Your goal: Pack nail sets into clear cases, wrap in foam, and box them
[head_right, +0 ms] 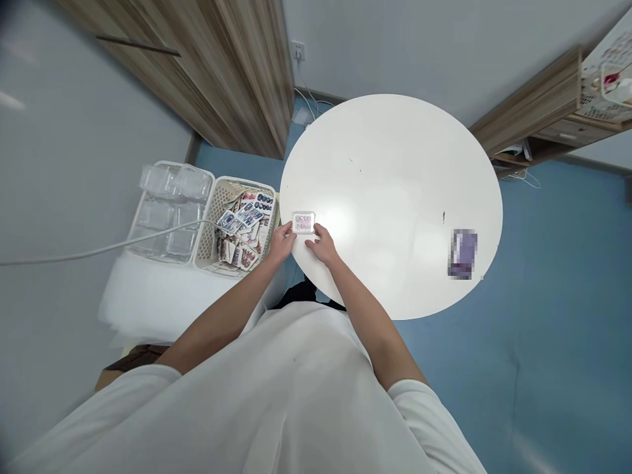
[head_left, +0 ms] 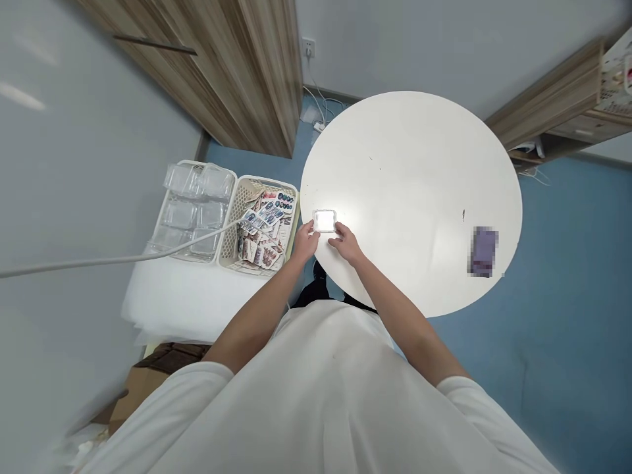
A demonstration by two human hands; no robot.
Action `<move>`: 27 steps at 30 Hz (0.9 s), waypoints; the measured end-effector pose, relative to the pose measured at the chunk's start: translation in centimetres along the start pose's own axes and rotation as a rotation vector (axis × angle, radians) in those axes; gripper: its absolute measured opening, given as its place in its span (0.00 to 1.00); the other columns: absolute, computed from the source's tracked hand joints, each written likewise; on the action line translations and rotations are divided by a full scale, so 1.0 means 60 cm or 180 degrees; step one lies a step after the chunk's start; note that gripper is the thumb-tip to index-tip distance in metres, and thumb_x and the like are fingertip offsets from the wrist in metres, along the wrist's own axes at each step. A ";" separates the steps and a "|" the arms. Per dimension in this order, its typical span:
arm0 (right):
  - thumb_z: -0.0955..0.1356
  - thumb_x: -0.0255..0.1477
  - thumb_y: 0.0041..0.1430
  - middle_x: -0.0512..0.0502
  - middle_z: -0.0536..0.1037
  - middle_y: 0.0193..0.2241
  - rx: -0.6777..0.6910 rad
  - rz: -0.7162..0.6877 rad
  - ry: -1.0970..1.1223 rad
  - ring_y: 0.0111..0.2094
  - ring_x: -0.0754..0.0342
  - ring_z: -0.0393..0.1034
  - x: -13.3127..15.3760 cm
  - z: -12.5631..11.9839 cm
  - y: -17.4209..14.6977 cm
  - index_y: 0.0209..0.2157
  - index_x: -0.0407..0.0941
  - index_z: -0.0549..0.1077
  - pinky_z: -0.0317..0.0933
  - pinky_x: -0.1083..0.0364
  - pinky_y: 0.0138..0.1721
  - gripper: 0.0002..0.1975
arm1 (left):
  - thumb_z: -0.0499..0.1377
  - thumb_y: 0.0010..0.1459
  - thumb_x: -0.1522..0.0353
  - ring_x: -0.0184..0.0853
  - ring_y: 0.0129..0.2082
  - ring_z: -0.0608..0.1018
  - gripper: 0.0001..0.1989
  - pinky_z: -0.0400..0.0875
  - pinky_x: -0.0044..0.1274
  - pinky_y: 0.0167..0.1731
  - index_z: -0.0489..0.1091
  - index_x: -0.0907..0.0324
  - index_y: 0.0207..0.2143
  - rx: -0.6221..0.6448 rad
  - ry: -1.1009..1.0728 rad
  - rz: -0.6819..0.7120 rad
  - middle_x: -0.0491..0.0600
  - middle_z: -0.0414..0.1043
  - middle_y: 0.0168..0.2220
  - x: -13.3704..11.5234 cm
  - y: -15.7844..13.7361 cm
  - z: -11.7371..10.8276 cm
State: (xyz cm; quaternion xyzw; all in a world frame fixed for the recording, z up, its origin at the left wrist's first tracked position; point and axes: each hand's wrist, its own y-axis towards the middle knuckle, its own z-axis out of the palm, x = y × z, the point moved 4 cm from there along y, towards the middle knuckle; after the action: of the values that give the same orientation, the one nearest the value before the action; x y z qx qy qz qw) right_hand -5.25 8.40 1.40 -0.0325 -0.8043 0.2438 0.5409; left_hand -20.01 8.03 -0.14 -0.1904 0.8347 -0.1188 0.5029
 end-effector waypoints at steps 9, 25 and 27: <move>0.66 0.28 0.47 0.44 0.62 0.55 -0.0191 0.0028 0.0299 0.52 0.51 0.61 -0.035 -0.033 -0.027 0.53 0.46 0.62 0.56 0.48 0.54 0.29 | 0.53 0.50 0.69 0.37 0.45 0.71 0.22 0.64 0.28 0.48 0.67 0.60 0.49 -0.0049 -0.0351 0.0134 0.52 0.67 0.47 -0.013 -0.022 0.035; 0.62 0.25 0.50 0.45 0.63 0.56 -0.0918 -0.0352 -0.0308 0.56 0.48 0.58 -0.197 -0.255 -0.213 0.51 0.47 0.67 0.54 0.46 0.57 0.24 | 0.52 0.51 0.71 0.36 0.44 0.72 0.19 0.65 0.30 0.47 0.68 0.60 0.47 0.0697 -0.0285 0.0581 0.52 0.70 0.45 -0.102 -0.163 0.276; 0.62 0.24 0.50 0.44 0.63 0.56 -0.0895 -0.0368 -0.0401 0.57 0.49 0.57 -0.212 -0.268 -0.218 0.52 0.45 0.66 0.53 0.46 0.58 0.24 | 0.52 0.51 0.72 0.36 0.45 0.72 0.19 0.65 0.30 0.48 0.68 0.60 0.47 0.0687 -0.0211 0.0637 0.52 0.69 0.47 -0.107 -0.173 0.293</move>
State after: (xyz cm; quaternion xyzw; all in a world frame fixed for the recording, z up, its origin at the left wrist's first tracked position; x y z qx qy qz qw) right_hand 17.01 -1.39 0.90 -0.0462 -0.8634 0.0988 0.4926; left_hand 0.31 1.37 0.80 -0.0549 0.8148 -0.1507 0.5571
